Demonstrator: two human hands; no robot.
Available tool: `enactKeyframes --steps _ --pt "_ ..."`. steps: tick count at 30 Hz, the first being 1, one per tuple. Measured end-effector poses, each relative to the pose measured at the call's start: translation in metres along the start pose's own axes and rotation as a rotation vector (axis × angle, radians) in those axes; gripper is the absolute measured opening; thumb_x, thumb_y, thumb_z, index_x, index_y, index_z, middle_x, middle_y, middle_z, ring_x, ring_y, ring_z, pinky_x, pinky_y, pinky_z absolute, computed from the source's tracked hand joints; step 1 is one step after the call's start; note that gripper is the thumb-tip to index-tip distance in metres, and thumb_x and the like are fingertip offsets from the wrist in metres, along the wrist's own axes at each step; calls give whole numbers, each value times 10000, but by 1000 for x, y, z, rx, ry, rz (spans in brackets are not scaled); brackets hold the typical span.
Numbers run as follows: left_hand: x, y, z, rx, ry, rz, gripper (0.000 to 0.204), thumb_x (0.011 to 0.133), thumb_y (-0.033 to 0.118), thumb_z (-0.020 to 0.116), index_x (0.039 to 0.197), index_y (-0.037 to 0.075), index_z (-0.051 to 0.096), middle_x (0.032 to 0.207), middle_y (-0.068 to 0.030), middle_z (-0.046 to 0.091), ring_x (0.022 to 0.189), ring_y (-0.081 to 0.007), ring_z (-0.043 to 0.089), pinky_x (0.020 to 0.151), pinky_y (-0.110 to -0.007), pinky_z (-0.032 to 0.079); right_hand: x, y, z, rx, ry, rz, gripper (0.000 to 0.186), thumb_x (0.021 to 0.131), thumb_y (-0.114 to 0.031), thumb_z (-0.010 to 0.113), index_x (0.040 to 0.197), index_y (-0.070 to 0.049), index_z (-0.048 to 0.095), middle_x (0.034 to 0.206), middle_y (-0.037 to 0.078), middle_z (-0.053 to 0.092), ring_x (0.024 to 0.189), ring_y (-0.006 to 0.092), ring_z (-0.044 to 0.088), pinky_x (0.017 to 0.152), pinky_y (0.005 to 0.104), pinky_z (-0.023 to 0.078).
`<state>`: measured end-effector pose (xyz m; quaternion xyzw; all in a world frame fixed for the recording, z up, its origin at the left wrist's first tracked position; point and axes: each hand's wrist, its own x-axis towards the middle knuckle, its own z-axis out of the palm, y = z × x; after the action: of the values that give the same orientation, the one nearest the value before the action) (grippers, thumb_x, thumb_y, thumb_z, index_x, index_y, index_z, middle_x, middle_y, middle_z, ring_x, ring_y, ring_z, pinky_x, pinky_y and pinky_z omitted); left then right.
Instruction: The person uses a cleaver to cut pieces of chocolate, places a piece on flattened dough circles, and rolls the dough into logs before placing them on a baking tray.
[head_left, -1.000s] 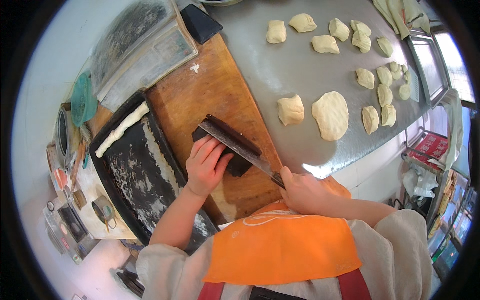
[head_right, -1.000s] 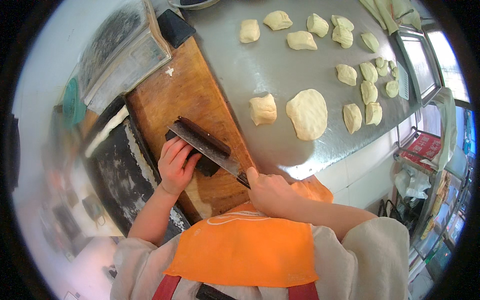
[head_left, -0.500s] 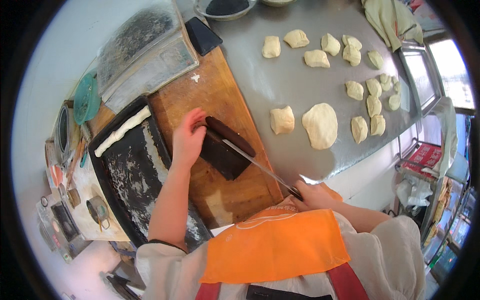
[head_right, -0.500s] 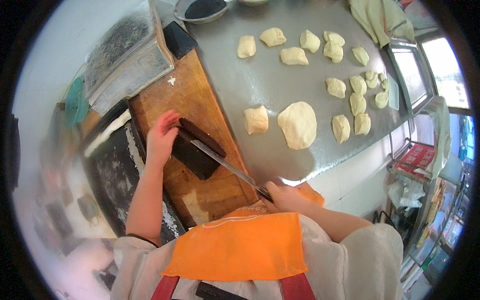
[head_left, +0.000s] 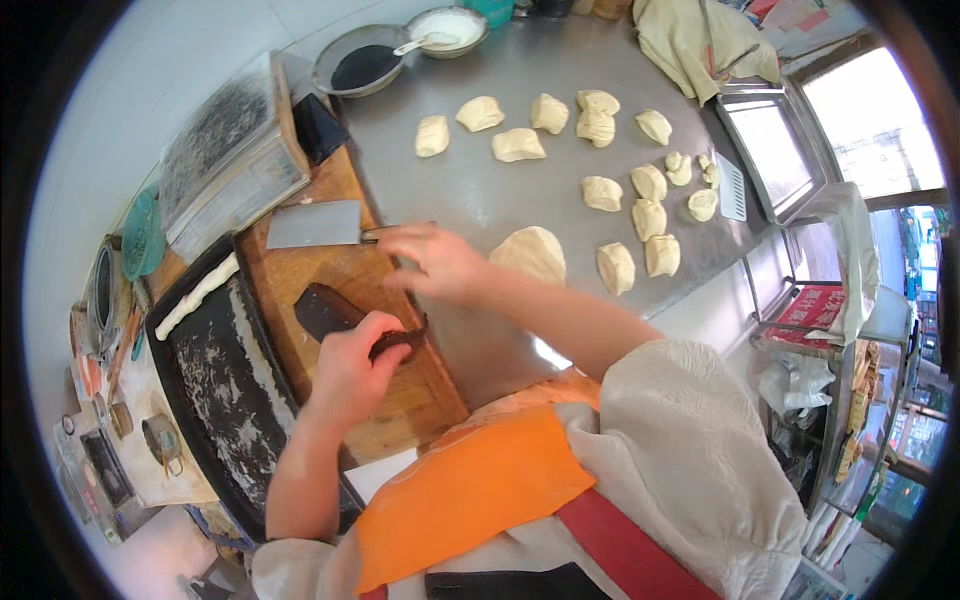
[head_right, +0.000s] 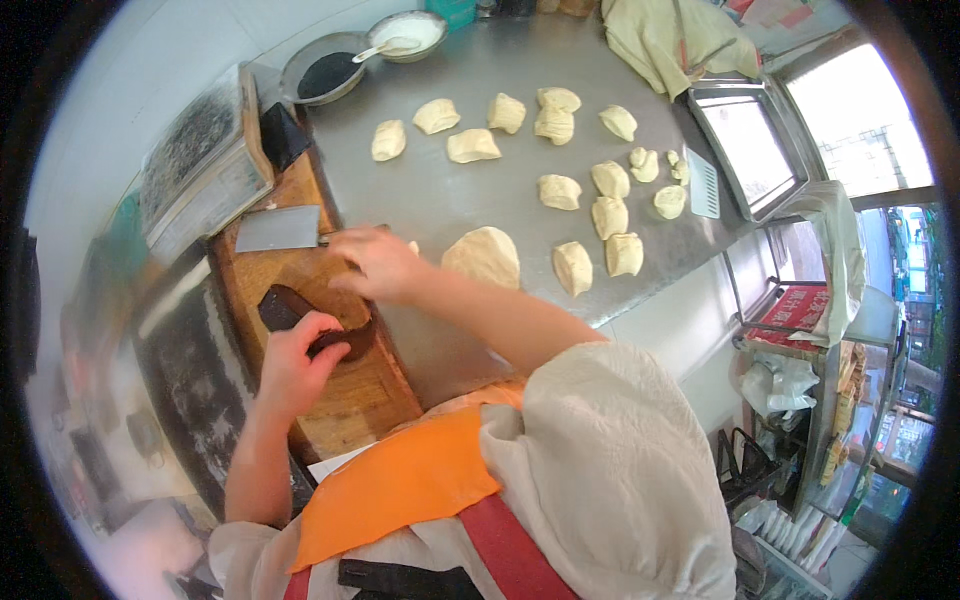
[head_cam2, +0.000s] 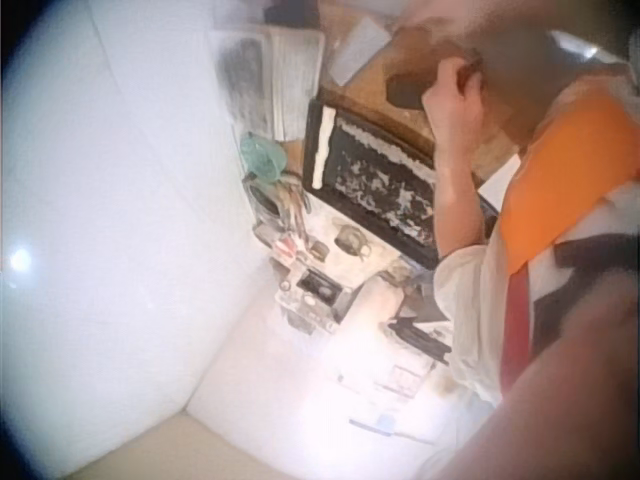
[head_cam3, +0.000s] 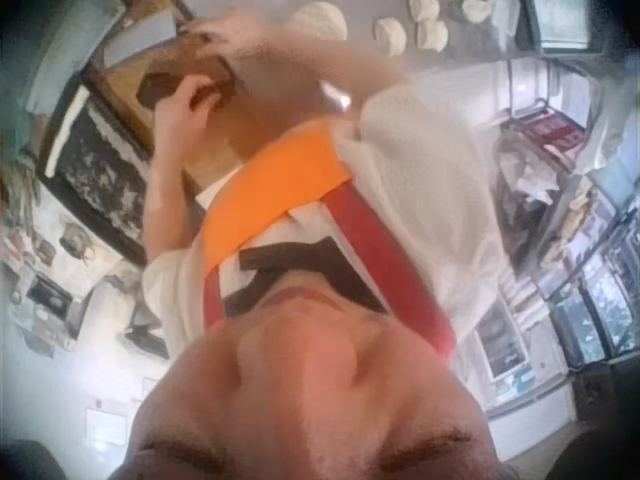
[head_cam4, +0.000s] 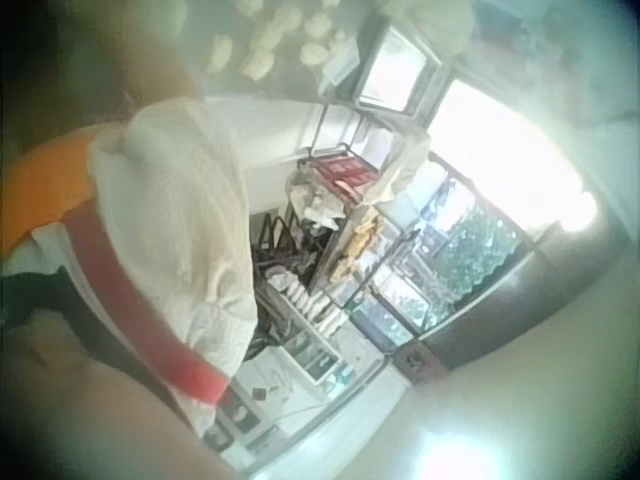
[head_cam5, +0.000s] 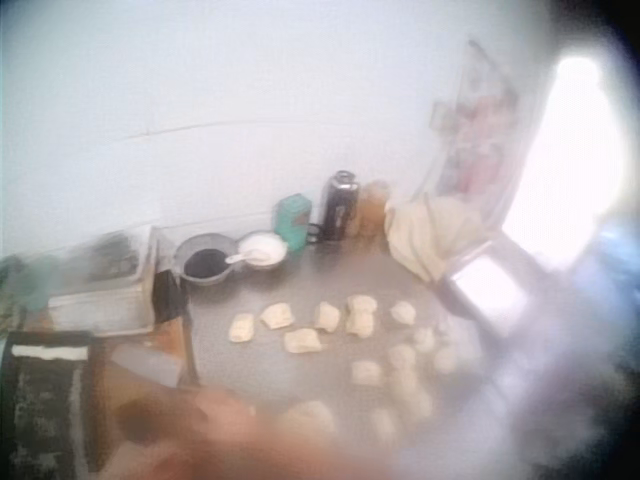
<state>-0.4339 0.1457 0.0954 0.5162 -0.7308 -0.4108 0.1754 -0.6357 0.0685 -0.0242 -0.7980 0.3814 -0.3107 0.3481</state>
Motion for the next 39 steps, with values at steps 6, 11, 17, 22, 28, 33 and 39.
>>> enactKeyframes --steps 6,11,17,22,28,33,39 --pt "0 -14 119 -693 161 -379 257 874 83 760 1099 -25 699 939 -46 717 856 -114 656 746 -270 538 -148 -25 -55 1220 -334 868 511 832 -227 807 1261 -1 645 1141 88 676 1015 183 635 875 332 534" --pt "59 -19 190 -793 177 -521 334 871 107 765 1166 -18 671 998 -78 720 891 -146 664 784 -295 531 -162 28 -121 600 -99 817 513 806 -40 747 1308 -25 642 1055 81 688 826 148 666 704 290 575" --pt "105 6 219 191 447 -16 470 893 140 708 1324 0 585 1314 -132 630 1209 -311 589 1022 -475 463 -122 94 -137 101 -69 695 453 791 -27 728 1241 -71 701 1038 114 733 813 180 696 693 310 587" --pt "106 -3 256 531 93 266 676 945 285 644 1504 -17 414 1603 -151 365 1520 -330 268 1242 -496 197 -135 107 -122 -101 51 472 446 745 -83 750 1188 -66 708 1072 198 727 978 389 692 892 436 558" --pt "110 -4 260 550 105 217 722 981 392 584 1548 6 358 1621 -146 345 1535 -305 243 1247 -502 178 -162 66 -95 -38 380 758 440 811 -107 733 1247 -75 677 1112 191 728 1007 368 700 902 415 551" --pt "96 -20 222 -73 270 51 598 961 219 617 1487 -5 438 1556 -189 429 1461 -366 375 1199 -499 301 -200 58 -70 321 623 776 442 857 -63 718 1293 -52 644 1177 144 717 1041 274 699 921 372 545" --pt "41 -19 229 203 350 177 644 922 190 664 1493 -2 438 1606 -180 363 1500 -353 324 1222 -497 252 -164 56 -76 -248 -27 202 477 807 -46 730 1277 -86 660 1248 119 648 1180 337 590 994 438 469"
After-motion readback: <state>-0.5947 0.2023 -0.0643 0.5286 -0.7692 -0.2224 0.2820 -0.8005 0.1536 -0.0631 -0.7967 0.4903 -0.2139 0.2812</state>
